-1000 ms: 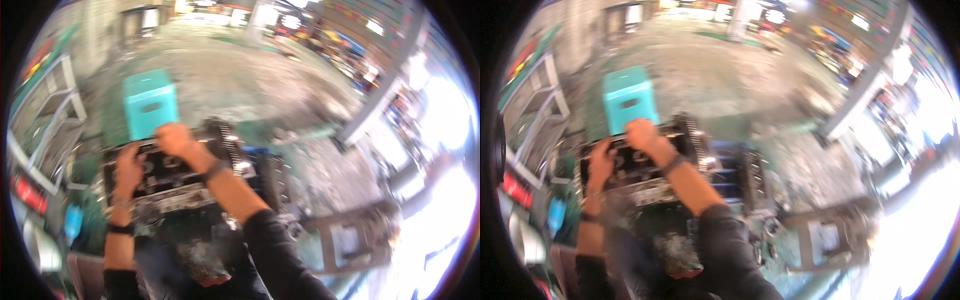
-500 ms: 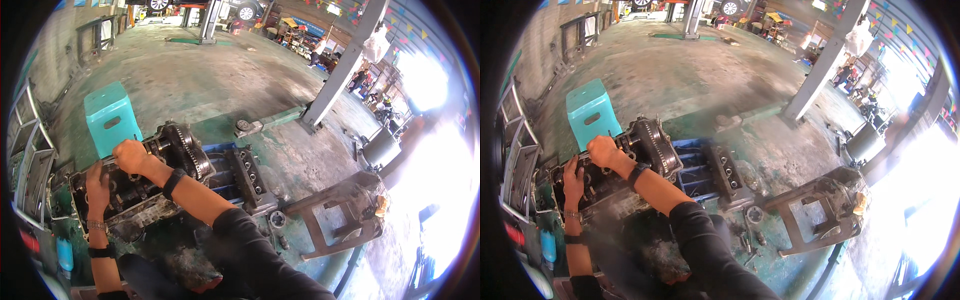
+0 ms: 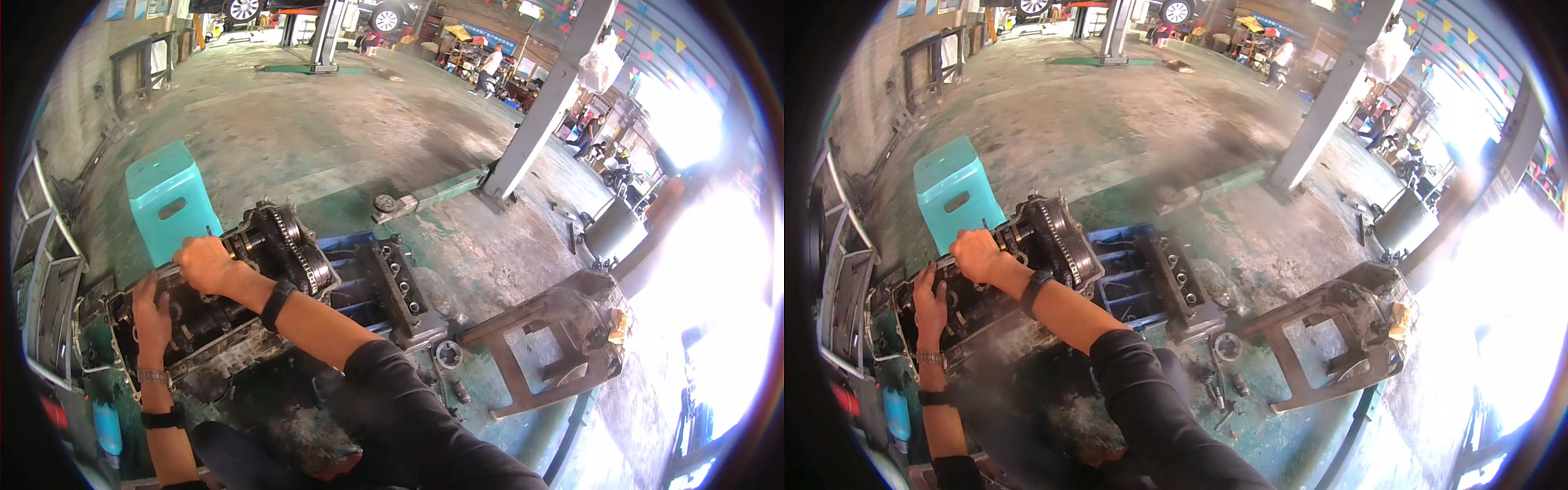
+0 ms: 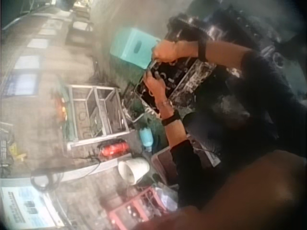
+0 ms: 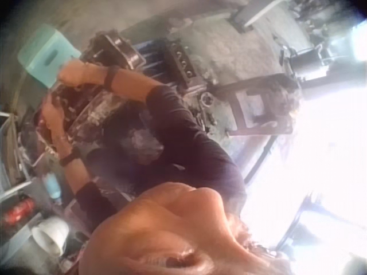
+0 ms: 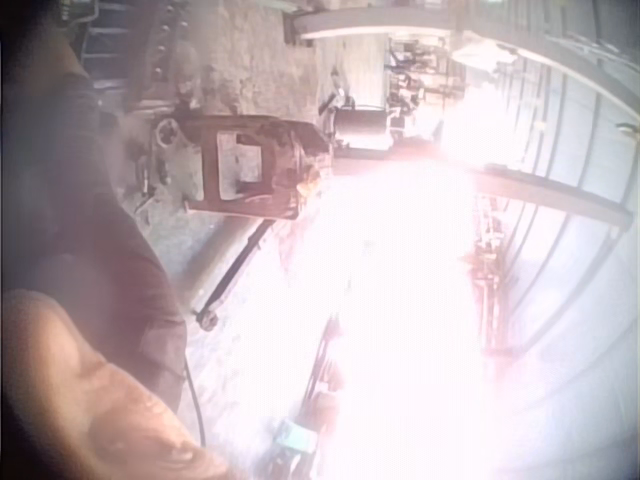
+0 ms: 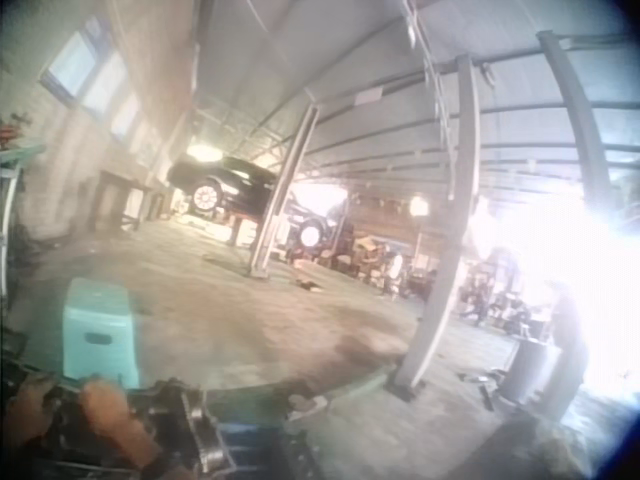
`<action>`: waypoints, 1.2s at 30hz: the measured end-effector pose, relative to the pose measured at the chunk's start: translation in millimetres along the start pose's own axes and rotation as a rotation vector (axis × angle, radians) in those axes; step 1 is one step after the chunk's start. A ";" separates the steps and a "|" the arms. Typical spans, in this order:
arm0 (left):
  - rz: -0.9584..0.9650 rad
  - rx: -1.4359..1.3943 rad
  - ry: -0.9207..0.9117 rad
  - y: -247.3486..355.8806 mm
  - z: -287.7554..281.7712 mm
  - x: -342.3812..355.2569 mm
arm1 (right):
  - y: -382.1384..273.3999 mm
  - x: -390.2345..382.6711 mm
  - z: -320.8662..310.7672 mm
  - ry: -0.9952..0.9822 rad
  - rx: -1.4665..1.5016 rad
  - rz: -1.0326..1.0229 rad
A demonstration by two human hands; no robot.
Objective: The person uses a wrench to tighten bolts on an engine block placed on a stand. They repeatedly reposition the wrench and apply torque to fasteners on the top surface of the engine.
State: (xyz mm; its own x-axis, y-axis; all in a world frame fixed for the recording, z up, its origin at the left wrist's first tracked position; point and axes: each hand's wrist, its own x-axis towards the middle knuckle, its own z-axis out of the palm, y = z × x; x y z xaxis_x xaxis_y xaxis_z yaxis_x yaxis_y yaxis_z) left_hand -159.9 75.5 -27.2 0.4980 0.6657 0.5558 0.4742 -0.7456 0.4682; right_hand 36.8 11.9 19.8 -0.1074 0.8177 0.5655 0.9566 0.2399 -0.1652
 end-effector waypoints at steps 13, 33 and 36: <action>-0.002 0.023 0.005 3.0 0.3 -1.3 | 4.5 1.8 -7.0 -0.043 -0.067 -0.115; 0.009 0.021 0.003 -5.1 5.2 -2.8 | 8.0 13.0 -7.1 -0.095 -0.106 -0.129; 0.022 0.026 0.005 -4.6 4.7 -2.5 | 8.3 13.1 -5.7 -0.088 -0.123 -0.129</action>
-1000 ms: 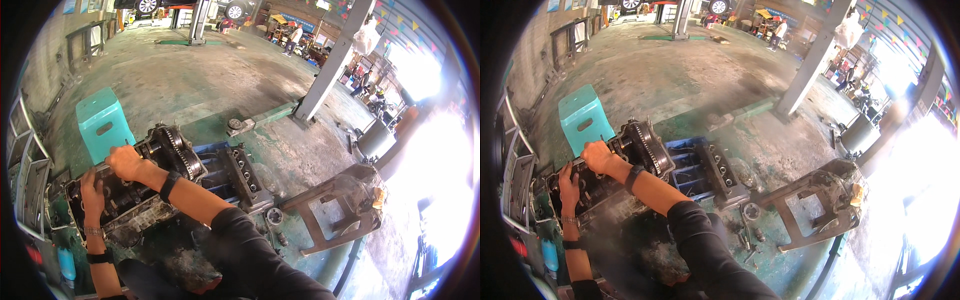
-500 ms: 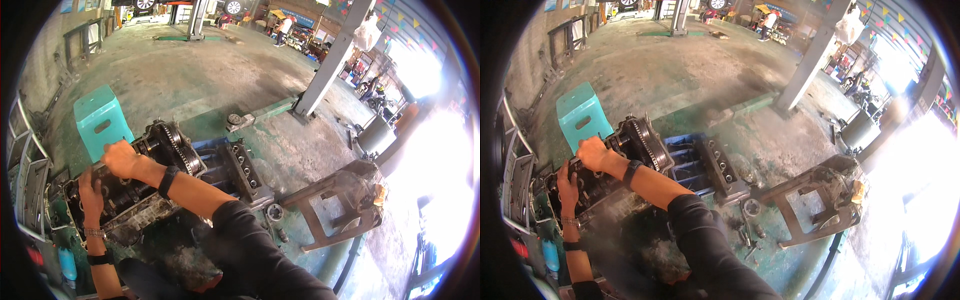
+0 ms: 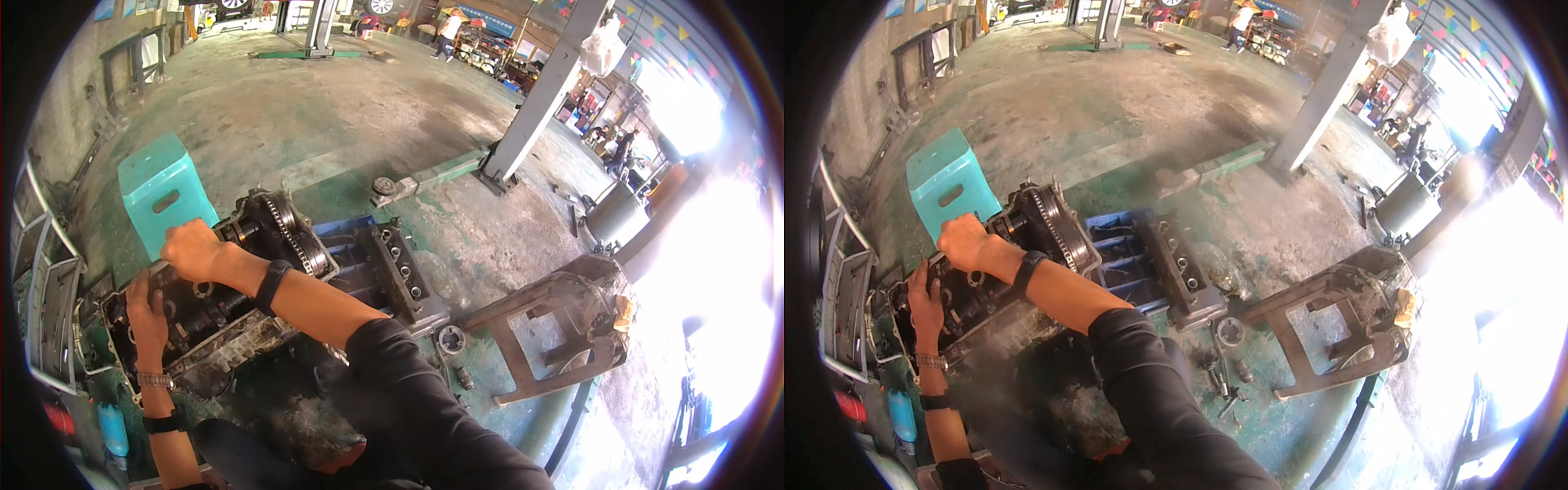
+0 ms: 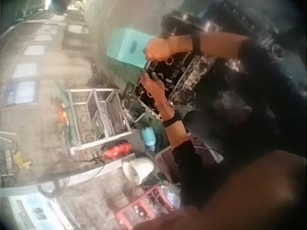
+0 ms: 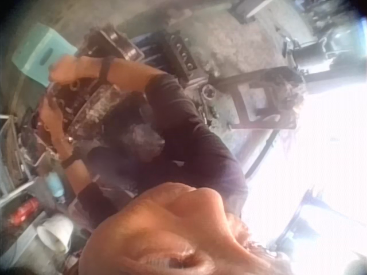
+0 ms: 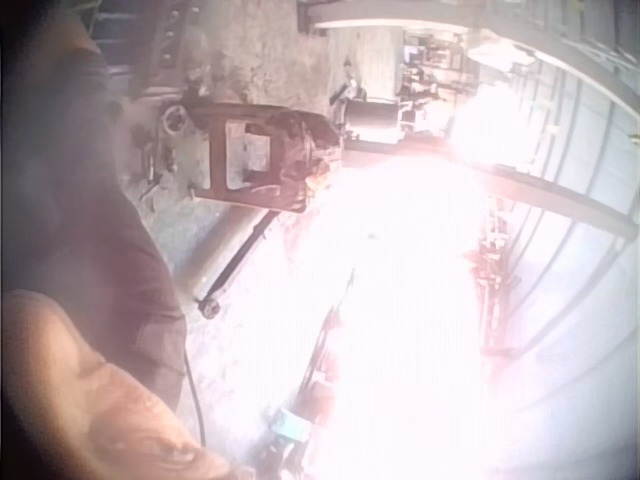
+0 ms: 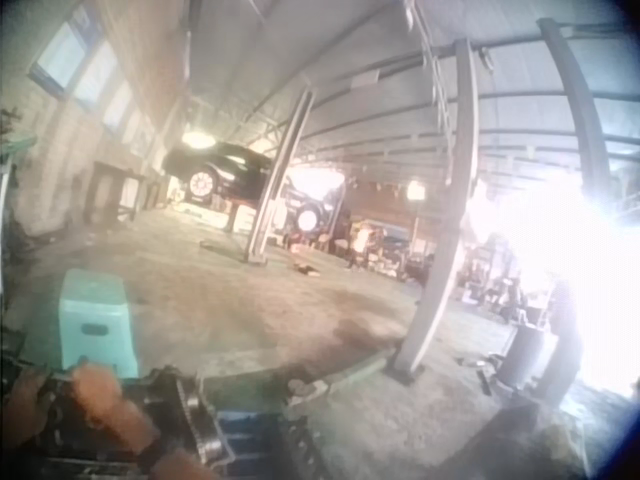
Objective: The person uses a wrench to tighten bolts on an engine block placed on a stand. They repeatedly reposition the wrench and apply torque to fasteners on the top surface of the engine.
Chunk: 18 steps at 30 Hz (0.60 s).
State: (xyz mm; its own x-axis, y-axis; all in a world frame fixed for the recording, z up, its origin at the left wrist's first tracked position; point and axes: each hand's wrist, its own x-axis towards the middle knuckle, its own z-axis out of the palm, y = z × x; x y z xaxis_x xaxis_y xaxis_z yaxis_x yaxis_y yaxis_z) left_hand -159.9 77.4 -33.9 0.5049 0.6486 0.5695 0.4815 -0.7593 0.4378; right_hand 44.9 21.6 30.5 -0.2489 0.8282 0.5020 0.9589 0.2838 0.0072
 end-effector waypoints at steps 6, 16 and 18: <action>0.004 0.027 -0.014 2.3 -1.9 0.0 | 14.3 5.8 1.7 -0.063 0.161 0.058; -0.023 0.044 -0.017 3.2 -2.4 -0.7 | 30.6 25.5 16.1 -0.158 0.271 0.174; -0.024 0.040 -0.019 4.1 -3.1 -0.7 | 33.0 29.5 16.9 -0.164 0.262 0.160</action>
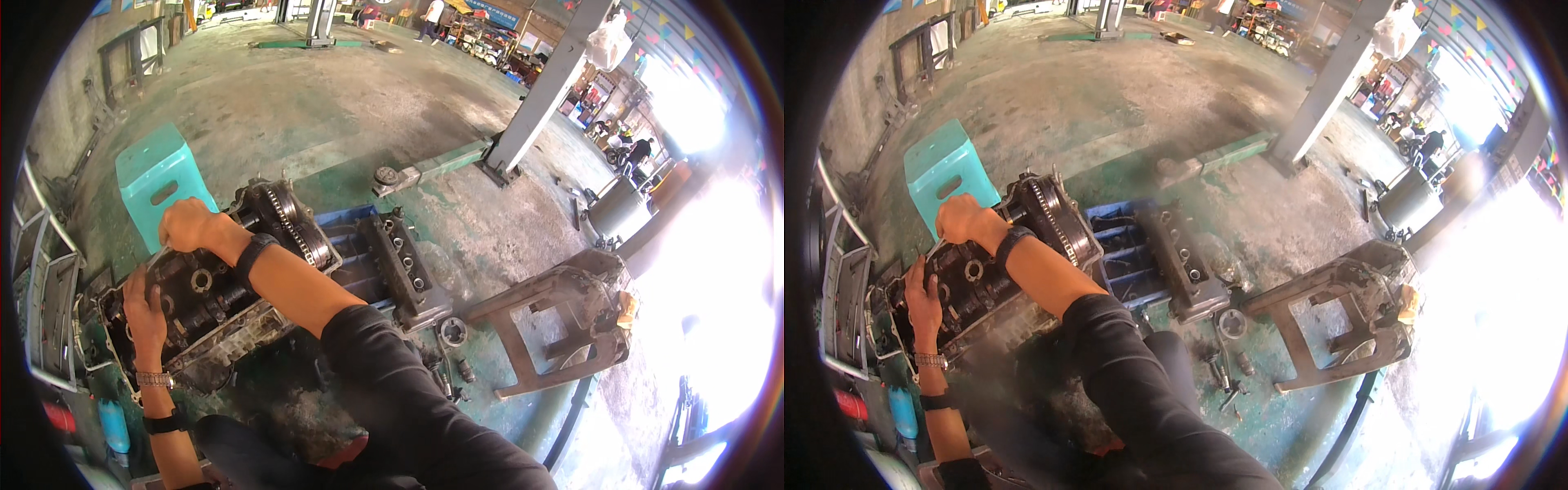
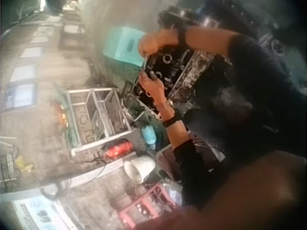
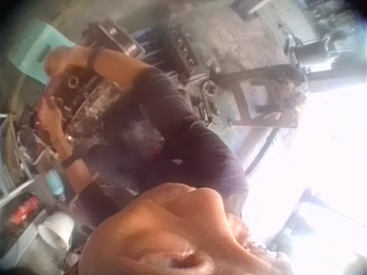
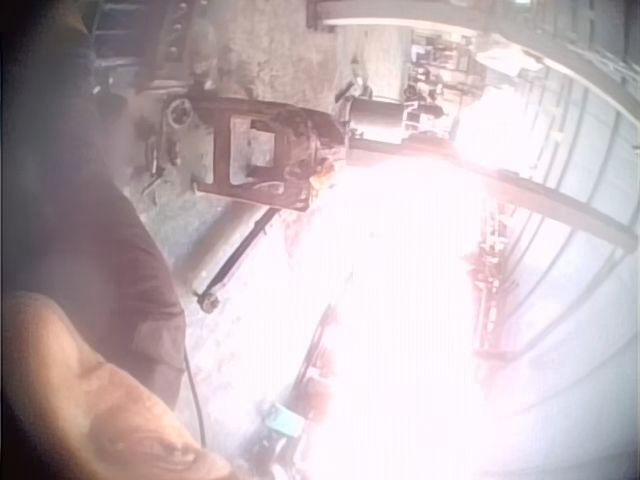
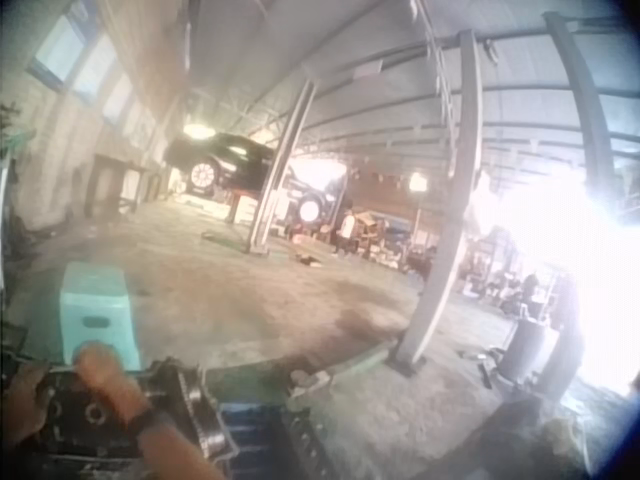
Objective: The person uses a wrench to tighten bolts on an engine block placed on a stand. They repeatedly reposition the wrench and apply torque to fasteners on the top surface of the engine.
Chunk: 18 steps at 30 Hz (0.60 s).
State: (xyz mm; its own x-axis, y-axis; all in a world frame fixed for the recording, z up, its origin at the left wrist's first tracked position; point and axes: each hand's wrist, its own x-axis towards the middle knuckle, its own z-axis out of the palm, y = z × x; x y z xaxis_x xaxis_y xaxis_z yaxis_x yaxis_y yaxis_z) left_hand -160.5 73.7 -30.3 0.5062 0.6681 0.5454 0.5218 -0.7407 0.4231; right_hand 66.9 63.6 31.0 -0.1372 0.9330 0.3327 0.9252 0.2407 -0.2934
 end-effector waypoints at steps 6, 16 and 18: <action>0.007 -0.013 0.017 1.7 -0.8 -0.3 | 4.1 10.4 -2.6 -0.076 0.066 0.016; 0.002 -0.038 0.025 -3.3 1.4 0.2 | -7.0 4.5 -7.9 -0.042 0.027 0.039; -0.011 -0.022 0.016 -3.8 1.8 0.3 | -8.8 6.4 -5.8 -0.045 0.007 0.060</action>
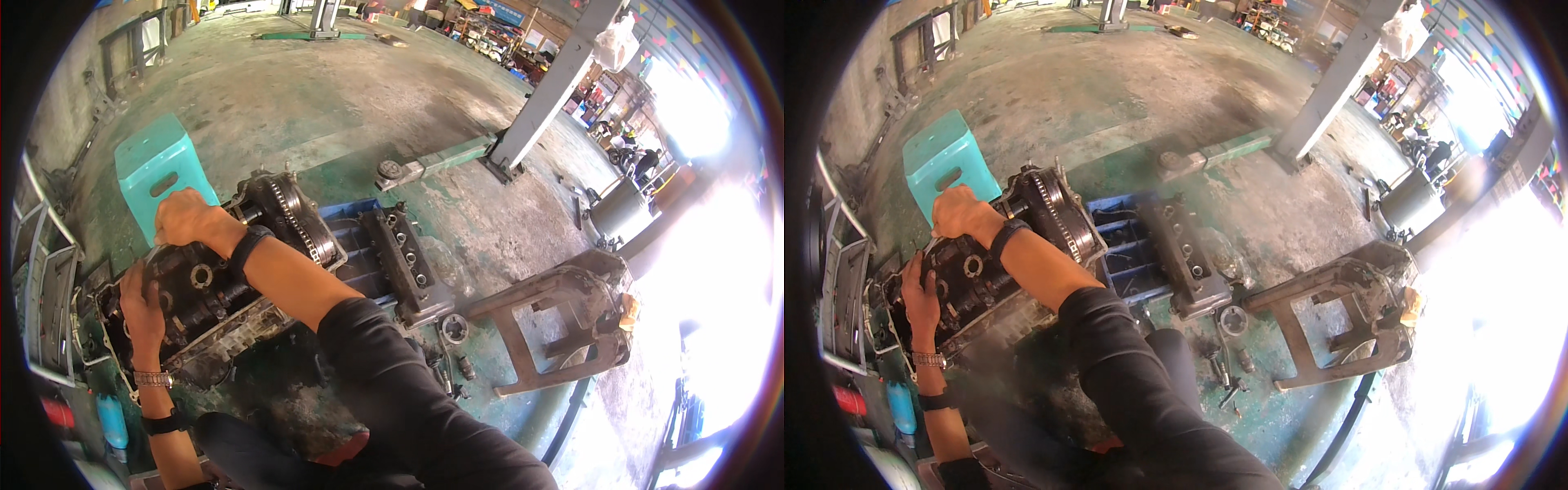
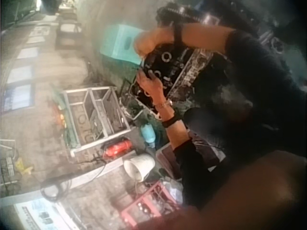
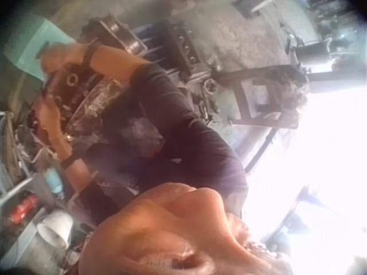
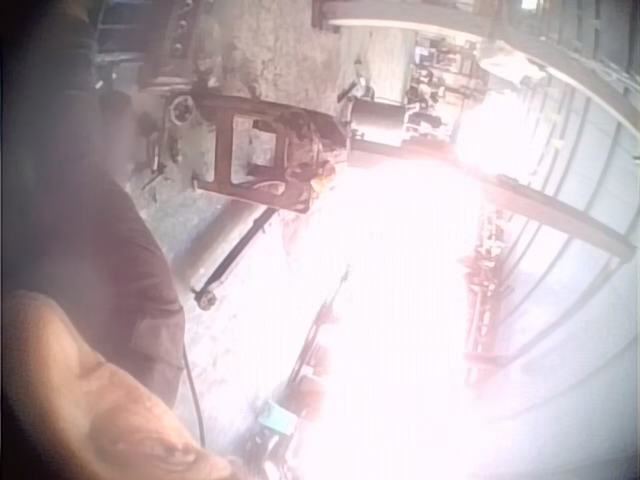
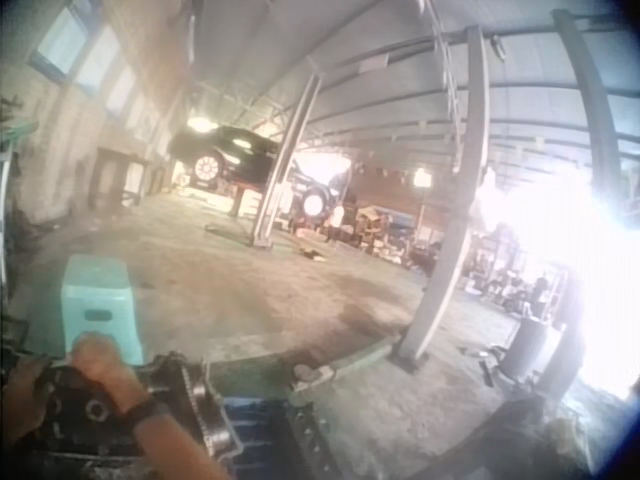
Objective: The person uses a wrench to tighten bolts on an engine block placed on a stand. They repeatedly reposition the wrench and apply torque to fasteners on the top surface of the engine.
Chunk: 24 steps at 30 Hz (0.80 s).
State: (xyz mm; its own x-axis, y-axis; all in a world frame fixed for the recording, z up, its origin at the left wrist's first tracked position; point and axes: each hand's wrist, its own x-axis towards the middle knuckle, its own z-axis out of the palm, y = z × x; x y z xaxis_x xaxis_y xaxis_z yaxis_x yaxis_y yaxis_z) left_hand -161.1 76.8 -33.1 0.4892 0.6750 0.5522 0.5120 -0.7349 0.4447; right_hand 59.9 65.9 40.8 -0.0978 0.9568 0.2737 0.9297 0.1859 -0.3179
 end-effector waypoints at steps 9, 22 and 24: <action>-0.067 -0.008 -0.028 -3.3 1.7 -0.4 | -3.0 10.6 5.6 -0.040 -0.101 0.052; -0.052 -0.042 0.002 1.4 0.1 1.5 | -11.8 5.3 6.9 -0.117 -0.102 0.209; 0.051 -0.012 0.012 6.7 -1.0 4.5 | -7.6 2.3 10.1 -0.048 -0.120 0.185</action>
State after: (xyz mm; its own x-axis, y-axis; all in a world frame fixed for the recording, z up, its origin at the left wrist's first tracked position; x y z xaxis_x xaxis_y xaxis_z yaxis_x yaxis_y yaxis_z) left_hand -156.1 74.9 -27.0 0.5057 0.6357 0.5832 0.4781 -0.7693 0.4239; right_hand 49.0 68.9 34.7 0.0641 0.9822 0.1764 0.9687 -0.0188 -0.2475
